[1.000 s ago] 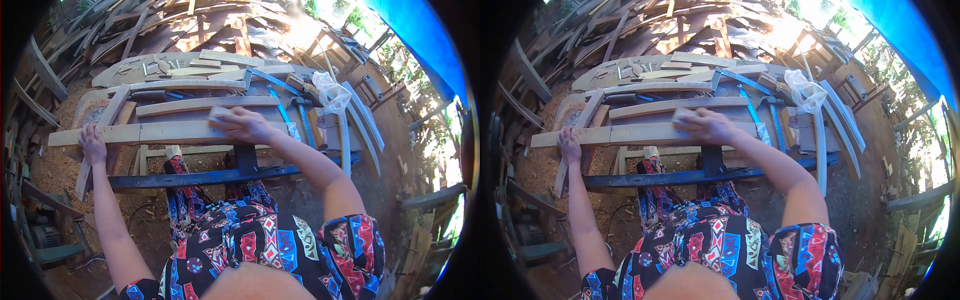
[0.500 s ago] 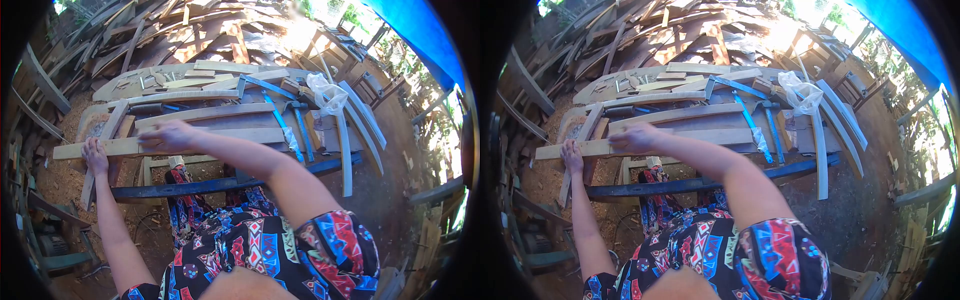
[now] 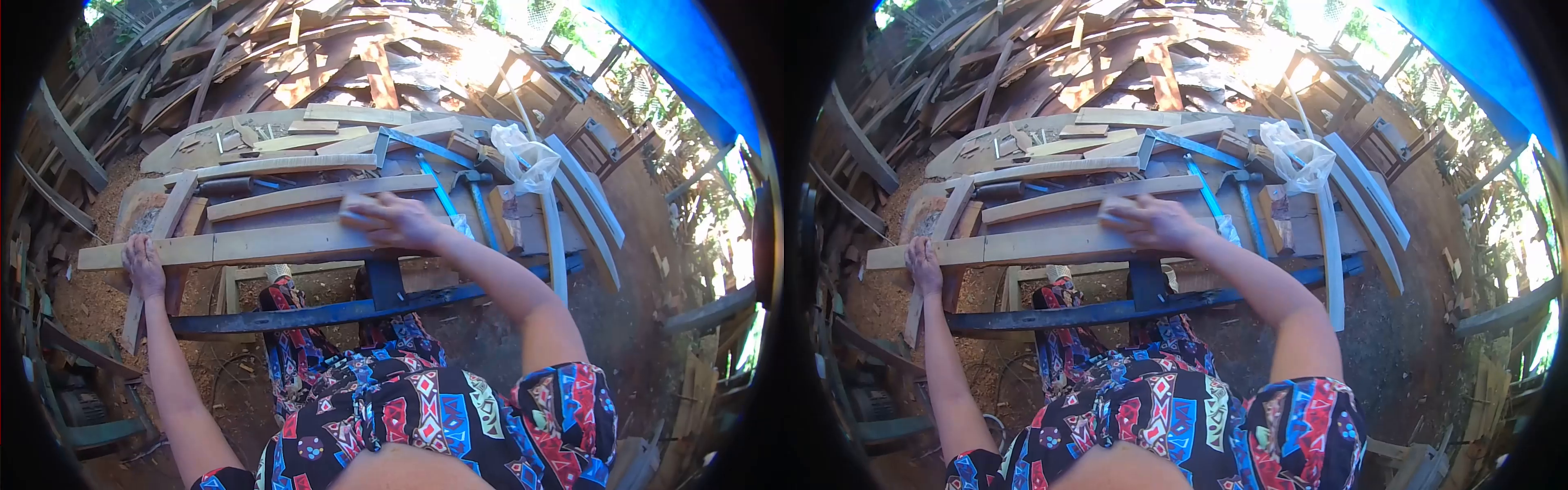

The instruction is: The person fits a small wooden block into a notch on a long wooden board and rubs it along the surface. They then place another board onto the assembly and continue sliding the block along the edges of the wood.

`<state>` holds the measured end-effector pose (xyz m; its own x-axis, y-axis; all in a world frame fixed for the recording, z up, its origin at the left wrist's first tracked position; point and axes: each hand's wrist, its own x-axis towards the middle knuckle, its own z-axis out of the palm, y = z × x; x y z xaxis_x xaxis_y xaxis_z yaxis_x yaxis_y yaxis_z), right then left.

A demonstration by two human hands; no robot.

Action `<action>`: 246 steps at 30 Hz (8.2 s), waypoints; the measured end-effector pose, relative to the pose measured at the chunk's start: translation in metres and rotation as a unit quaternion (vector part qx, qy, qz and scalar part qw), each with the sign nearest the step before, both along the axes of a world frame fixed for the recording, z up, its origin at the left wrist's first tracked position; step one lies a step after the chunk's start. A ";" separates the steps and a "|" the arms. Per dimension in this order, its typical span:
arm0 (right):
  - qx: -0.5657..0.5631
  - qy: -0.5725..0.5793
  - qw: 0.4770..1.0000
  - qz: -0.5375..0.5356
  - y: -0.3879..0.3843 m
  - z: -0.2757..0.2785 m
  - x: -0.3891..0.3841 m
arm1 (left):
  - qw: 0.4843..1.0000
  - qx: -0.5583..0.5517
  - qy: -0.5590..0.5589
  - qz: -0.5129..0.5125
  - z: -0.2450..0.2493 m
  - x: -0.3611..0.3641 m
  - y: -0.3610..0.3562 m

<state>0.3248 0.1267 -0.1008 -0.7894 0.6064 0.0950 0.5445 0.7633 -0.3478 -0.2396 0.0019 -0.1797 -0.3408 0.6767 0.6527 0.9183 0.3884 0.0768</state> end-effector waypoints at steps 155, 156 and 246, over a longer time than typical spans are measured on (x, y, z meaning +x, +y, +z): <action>-0.045 0.117 0.988 0.092 -0.023 0.014 -0.226 | 0.998 -0.016 -0.030 0.044 0.008 0.015 0.001; -0.052 0.116 0.988 0.089 -0.023 0.014 -0.227 | 0.998 -0.017 -0.029 0.043 0.008 0.015 0.001; -0.061 0.112 0.990 0.061 -0.017 0.003 -0.236 | 0.999 -0.005 -0.024 0.047 0.008 0.018 0.001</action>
<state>0.0887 0.1100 -0.0982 -0.8247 0.5259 0.2083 0.3497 0.7634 -0.5431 -0.2217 0.0025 -0.1719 -0.4340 0.6465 0.6275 0.8727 0.4746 0.1148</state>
